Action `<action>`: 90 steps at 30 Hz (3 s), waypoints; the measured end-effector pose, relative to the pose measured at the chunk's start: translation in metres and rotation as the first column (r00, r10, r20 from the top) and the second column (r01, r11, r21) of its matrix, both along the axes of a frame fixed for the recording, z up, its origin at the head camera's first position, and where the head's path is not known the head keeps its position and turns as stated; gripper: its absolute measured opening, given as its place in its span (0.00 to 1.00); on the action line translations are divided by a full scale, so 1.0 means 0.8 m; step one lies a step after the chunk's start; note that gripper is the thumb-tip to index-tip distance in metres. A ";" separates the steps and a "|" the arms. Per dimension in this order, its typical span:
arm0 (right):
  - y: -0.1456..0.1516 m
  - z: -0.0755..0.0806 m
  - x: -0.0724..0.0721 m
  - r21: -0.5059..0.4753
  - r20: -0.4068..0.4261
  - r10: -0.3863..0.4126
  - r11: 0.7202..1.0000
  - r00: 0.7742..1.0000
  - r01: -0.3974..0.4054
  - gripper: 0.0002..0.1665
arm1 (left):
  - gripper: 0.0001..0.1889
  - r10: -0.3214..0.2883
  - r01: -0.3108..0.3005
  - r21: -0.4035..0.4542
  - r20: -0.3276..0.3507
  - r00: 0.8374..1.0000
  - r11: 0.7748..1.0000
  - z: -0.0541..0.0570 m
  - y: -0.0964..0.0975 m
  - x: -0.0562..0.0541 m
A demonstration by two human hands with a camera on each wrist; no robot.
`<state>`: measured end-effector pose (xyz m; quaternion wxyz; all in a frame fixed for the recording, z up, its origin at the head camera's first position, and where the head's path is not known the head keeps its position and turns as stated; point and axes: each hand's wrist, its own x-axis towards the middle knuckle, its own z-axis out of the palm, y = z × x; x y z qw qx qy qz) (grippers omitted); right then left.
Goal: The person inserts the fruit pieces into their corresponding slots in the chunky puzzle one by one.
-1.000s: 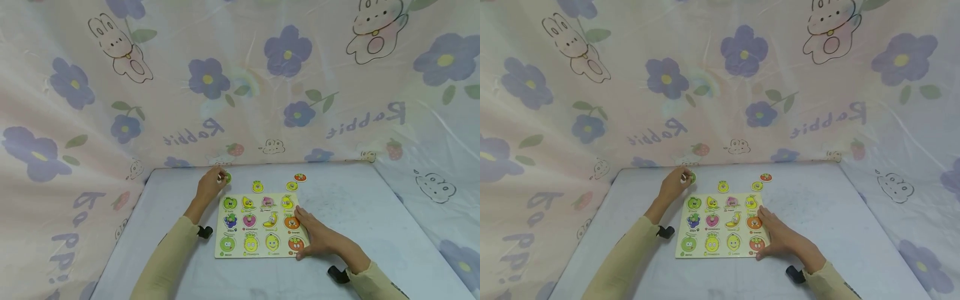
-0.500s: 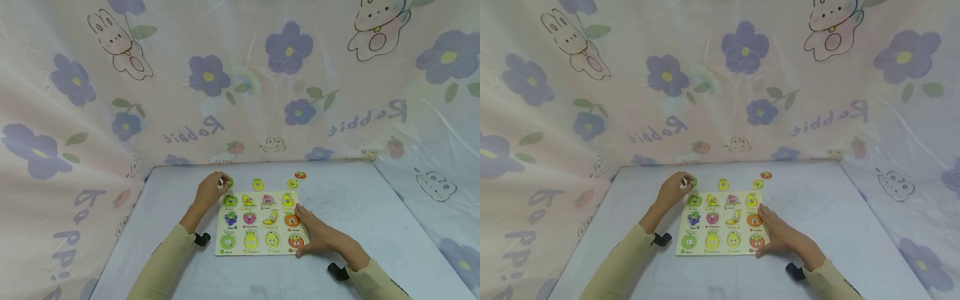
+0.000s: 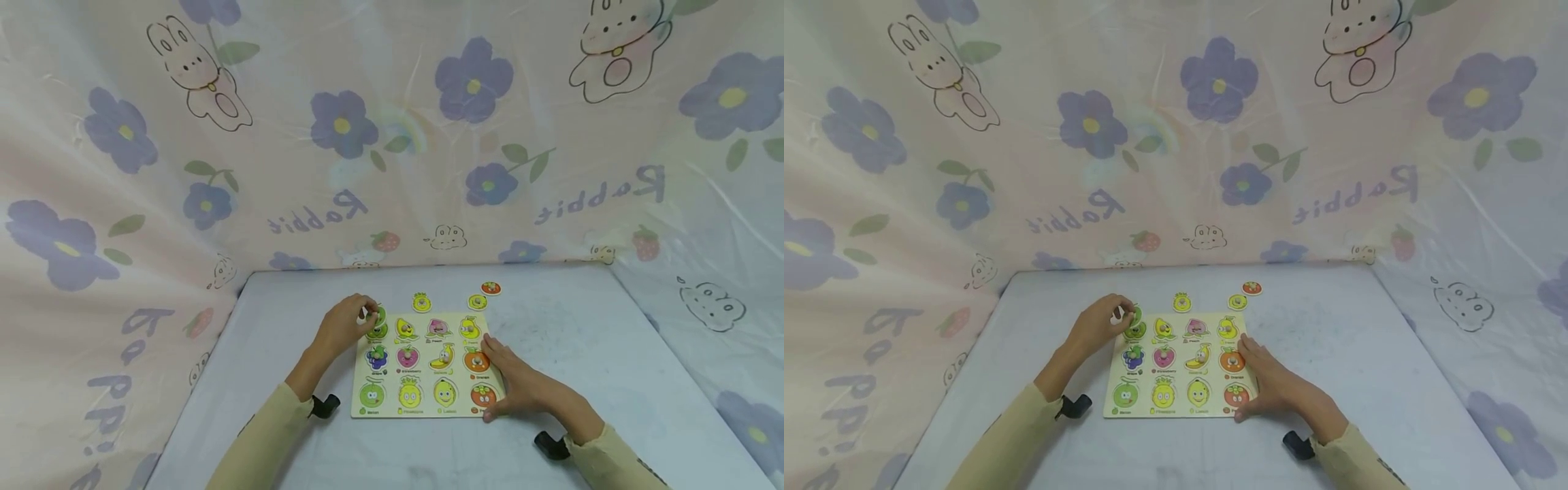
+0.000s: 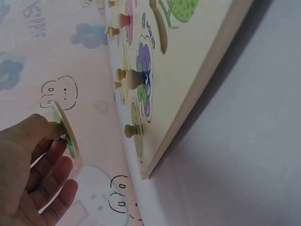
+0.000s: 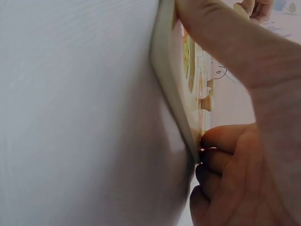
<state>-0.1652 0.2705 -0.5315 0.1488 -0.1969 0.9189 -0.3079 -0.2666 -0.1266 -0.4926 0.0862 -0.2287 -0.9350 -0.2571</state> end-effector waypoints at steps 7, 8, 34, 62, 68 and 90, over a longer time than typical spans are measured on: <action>-0.001 0.000 0.001 -0.003 -0.014 0.004 1.000 1.000 -0.004 0.88 | 0.05 -0.046 0.047 -0.035 0.042 0.998 0.998 0.003 -0.006 0.018; 0.000 0.000 0.001 -0.003 -0.016 0.004 1.000 1.000 -0.005 0.88 | 0.05 -0.049 0.052 -0.040 0.053 0.997 0.998 0.004 -0.007 0.021; 0.000 0.000 0.000 -0.006 -0.024 0.013 1.000 1.000 -0.013 0.88 | 0.04 -0.234 0.292 -0.125 0.346 0.909 0.948 0.011 -0.013 0.076; 0.000 -0.002 0.000 -0.007 -0.016 0.009 1.000 1.000 -0.009 0.88 | 0.07 -0.220 0.301 -0.152 0.401 0.889 0.941 -0.002 -0.012 0.097; 0.000 -0.003 -0.002 -0.004 -0.022 0.007 1.000 1.000 -0.007 0.88 | 0.07 -0.227 0.309 -0.146 0.407 0.885 0.940 -0.006 -0.014 0.095; 0.001 -0.003 -0.001 -0.009 -0.011 0.007 1.000 1.000 -0.007 0.88 | 0.07 -0.208 0.300 -0.149 0.440 0.873 0.942 -0.009 -0.014 0.097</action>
